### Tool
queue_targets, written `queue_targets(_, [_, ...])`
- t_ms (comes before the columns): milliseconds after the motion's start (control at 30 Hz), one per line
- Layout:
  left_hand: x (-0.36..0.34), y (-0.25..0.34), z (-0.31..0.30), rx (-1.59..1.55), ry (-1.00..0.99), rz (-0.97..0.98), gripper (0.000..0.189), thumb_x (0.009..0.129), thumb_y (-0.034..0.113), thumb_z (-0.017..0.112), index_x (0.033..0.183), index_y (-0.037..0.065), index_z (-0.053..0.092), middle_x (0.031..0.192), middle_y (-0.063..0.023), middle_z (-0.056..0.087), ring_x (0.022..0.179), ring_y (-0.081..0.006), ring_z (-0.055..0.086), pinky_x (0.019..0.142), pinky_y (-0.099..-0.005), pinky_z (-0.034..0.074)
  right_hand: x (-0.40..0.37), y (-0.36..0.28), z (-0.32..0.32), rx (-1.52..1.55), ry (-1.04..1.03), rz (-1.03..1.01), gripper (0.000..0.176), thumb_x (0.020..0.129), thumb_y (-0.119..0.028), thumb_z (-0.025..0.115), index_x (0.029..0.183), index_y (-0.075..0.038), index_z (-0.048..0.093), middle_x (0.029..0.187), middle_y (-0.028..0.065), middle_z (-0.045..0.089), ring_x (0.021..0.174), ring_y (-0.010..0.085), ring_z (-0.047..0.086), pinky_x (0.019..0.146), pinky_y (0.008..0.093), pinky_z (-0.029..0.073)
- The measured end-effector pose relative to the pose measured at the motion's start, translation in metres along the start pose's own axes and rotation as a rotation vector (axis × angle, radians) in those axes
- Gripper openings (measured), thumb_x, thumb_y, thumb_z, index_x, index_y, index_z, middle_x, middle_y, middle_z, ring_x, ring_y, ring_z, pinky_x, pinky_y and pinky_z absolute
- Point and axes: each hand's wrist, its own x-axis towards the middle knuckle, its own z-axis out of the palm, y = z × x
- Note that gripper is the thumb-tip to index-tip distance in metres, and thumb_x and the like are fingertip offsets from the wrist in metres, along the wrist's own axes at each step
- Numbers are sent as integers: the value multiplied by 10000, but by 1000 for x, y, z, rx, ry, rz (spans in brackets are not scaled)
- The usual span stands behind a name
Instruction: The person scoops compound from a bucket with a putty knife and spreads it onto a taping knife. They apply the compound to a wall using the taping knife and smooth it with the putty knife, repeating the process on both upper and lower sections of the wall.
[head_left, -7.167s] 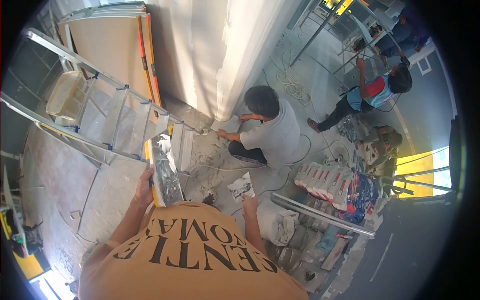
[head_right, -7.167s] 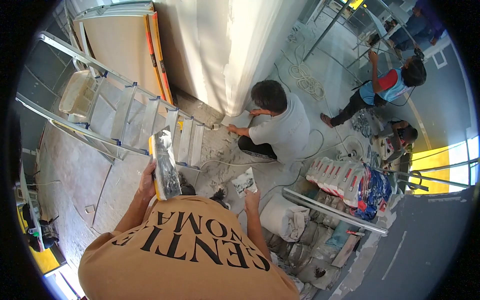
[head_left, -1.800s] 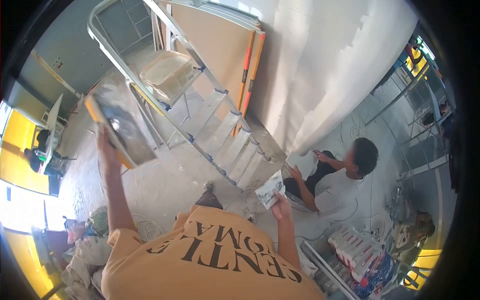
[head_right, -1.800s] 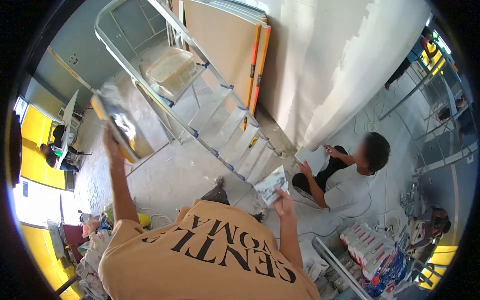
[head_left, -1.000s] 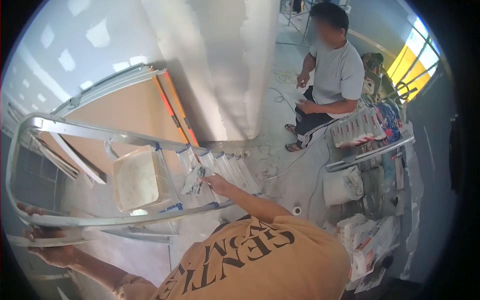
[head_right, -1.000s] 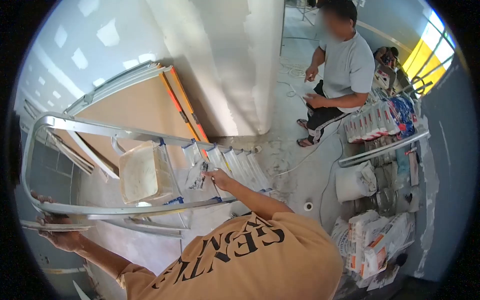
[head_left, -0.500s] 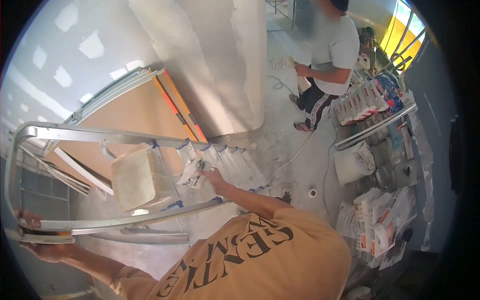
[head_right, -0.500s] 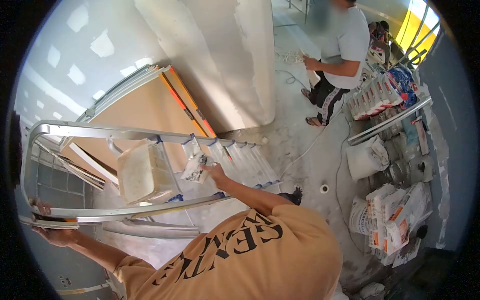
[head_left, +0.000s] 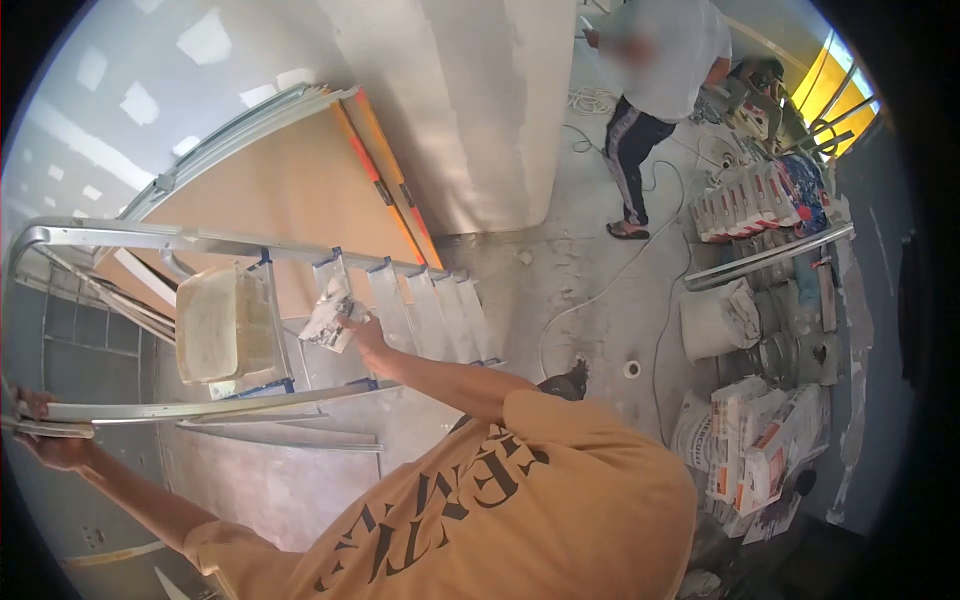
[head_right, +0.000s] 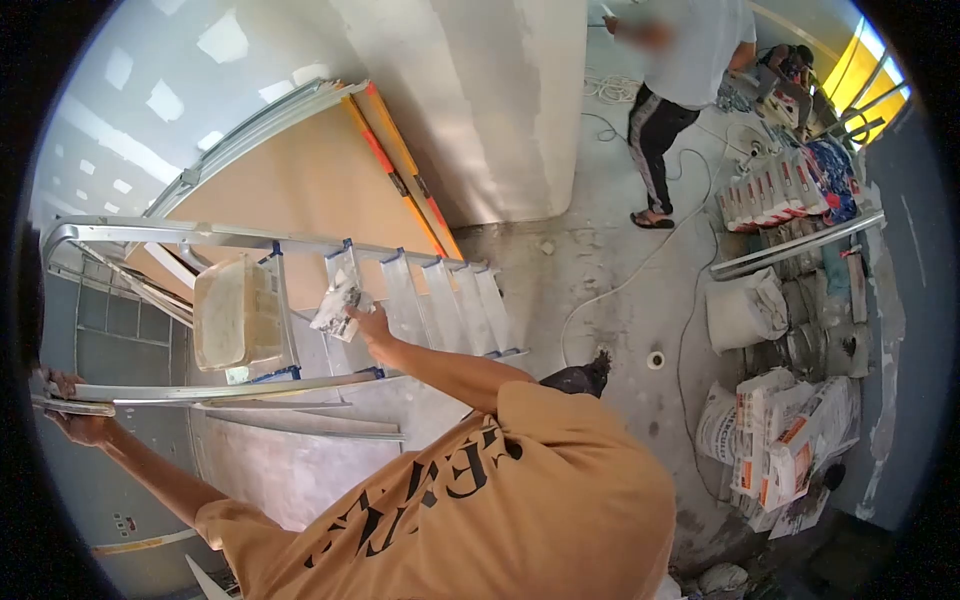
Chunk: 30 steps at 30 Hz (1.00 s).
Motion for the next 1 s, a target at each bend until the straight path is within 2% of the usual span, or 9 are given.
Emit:
queue_targets(133, [-7,0,-56,148,-47,-40,555,1050,368,428,1371,-82,383,940,-102,419,815,-200,417,791,-343,395,17,32,7,59,44,-23,512,825,-200,820,1251,-24,597,1148,97,685,1066,201,643,947,368,482])
queue_targets(433, [-28,-16,-146,308,224,-21,530,1061,406,432,1329,-50,402,1013,-94,418,874,-194,423,851,-338,401,23,19,16,12,95,107,510,838,-202,808,1251,0,588,1144,128,678,1088,241,630,963,426,479])
queue_targets(567, [-22,-34,-140,269,171,-48,527,1065,419,411,1327,-38,406,1006,-99,412,887,-200,424,848,-334,403,46,40,-6,-1,98,94,499,840,-199,808,1244,-1,592,1144,134,676,1089,250,634,965,442,487])
queue_targets(667, [-16,-38,-144,234,237,11,501,1083,400,366,1329,-35,405,1042,-126,435,883,-208,423,842,-329,405,60,46,-16,-4,11,96,472,847,-177,800,1244,-16,601,1146,129,678,1093,254,637,962,449,485])
queue_targets(733, [-22,-27,-163,388,284,27,520,1096,370,320,1374,-66,372,1190,-202,466,931,-232,434,900,-357,415,53,32,-20,160,-160,238,416,876,-174,766,1241,-49,612,1129,96,686,1060,258,648,988,452,466])
queue_targets(767, [-19,-34,-152,110,-141,-67,655,1088,426,277,1465,-108,316,1410,-289,449,1171,-334,528,1055,-432,431,47,16,-22,160,-158,236,416,876,-174,766,1241,-49,612,1129,96,686,1060,258,648,988,452,466])
queue_targets(867, [-4,-109,17,1101,631,131,663,1086,433,248,1522,-67,267,1514,-294,377,1361,-379,445,1186,-485,351,27,-18,-36,21,-209,343,343,920,-178,710,1232,-69,619,1162,73,671,1101,246,620,1015,452,425])
queue_targets(967, [-17,-113,28,977,617,168,664,1082,448,261,1544,-28,266,1551,-273,347,1442,-390,348,1225,-524,268,27,-35,-86,80,-269,393,304,925,-201,696,1208,-97,658,1275,35,617,1223,189,506,1047,455,339])
queue_targets(1000, [-25,-109,22,938,615,180,665,1080,454,265,1551,-15,266,1563,-266,337,1469,-394,315,1238,-538,240,23,-48,-104,4,-190,410,358,906,-171,707,1246,-77,647,1232,41,639,1153,179,543,1016,439,379])
